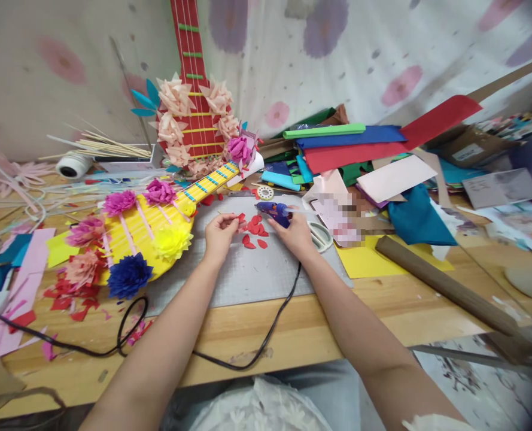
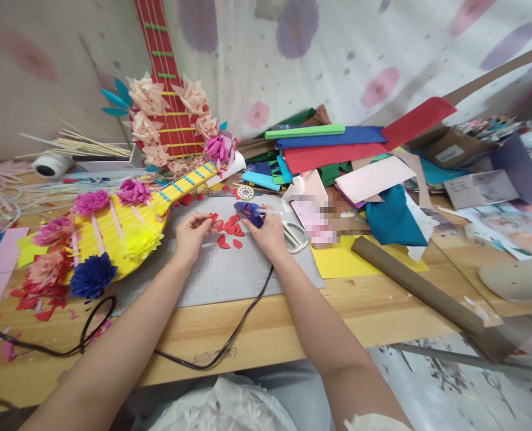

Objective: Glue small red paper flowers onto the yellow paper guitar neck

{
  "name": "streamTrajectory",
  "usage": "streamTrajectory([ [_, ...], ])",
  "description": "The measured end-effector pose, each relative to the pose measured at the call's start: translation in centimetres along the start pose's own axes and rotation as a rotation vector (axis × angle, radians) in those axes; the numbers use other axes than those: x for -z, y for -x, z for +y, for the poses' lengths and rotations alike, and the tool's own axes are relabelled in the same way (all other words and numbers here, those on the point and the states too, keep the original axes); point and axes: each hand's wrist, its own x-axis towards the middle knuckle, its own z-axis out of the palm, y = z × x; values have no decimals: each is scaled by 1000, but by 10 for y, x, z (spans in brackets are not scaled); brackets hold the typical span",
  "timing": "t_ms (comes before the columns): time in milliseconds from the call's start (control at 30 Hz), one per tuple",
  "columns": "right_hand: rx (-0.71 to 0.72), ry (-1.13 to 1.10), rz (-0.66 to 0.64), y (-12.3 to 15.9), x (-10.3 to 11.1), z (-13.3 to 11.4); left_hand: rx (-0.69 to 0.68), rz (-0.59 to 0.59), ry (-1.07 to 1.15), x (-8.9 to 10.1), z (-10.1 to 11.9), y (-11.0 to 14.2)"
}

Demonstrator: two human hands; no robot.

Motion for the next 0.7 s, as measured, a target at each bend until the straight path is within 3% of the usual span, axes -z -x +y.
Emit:
streamTrajectory([
  [67,4,92,60,4,10,-3,21,5,46,-1,1,1],
  [133,-17,170,14,10,22,-9,47,13,91,-1,2,1],
  [300,-2,22,-374,21,34,-39,110,32,236,-2,3,1],
  [400,-21,-266,-403,21,15,-60,163,51,324,-2,2,-1],
  [467,-71,-437,-324,16,-5,-71,207,66,370,-1,1,-3],
  [700,-304,-796,-293,1,-53,-90,302,107,561,-2,2,-4],
])
